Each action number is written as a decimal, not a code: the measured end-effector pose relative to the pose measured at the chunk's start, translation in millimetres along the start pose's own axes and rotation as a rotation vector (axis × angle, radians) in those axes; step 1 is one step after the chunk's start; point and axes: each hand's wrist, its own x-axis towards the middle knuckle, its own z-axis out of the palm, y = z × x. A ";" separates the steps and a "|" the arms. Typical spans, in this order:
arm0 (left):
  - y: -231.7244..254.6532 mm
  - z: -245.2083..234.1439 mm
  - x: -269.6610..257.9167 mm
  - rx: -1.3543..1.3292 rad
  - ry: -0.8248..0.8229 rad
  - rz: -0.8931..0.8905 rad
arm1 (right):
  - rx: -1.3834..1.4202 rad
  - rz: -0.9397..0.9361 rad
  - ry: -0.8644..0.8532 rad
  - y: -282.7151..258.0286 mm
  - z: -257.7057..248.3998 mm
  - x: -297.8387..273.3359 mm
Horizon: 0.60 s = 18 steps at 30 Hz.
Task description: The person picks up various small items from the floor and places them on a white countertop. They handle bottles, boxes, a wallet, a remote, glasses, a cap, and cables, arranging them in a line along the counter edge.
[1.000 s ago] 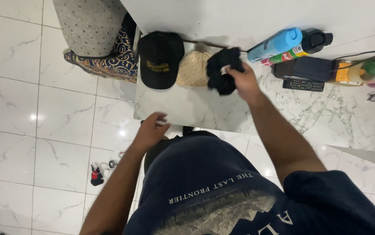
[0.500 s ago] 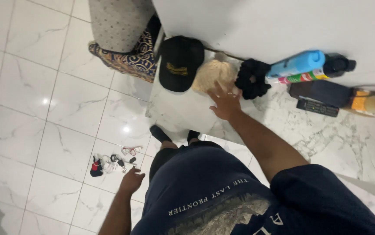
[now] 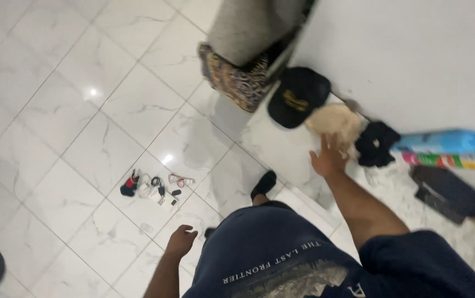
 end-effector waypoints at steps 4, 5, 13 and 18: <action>-51.7 11.8 -12.8 -0.152 -0.015 -0.013 | -0.021 -0.158 0.098 -32.4 11.6 -30.6; -68.0 16.4 -11.8 -0.173 -0.040 -0.046 | -0.099 -0.235 0.165 -40.5 21.9 -32.1; -275.0 103.5 46.5 -0.298 0.009 -0.096 | -0.158 -0.668 0.361 -161.5 76.8 -114.8; -374.6 117.7 36.5 -0.236 -0.015 -0.119 | -0.203 -0.807 0.281 -248.3 118.3 -175.2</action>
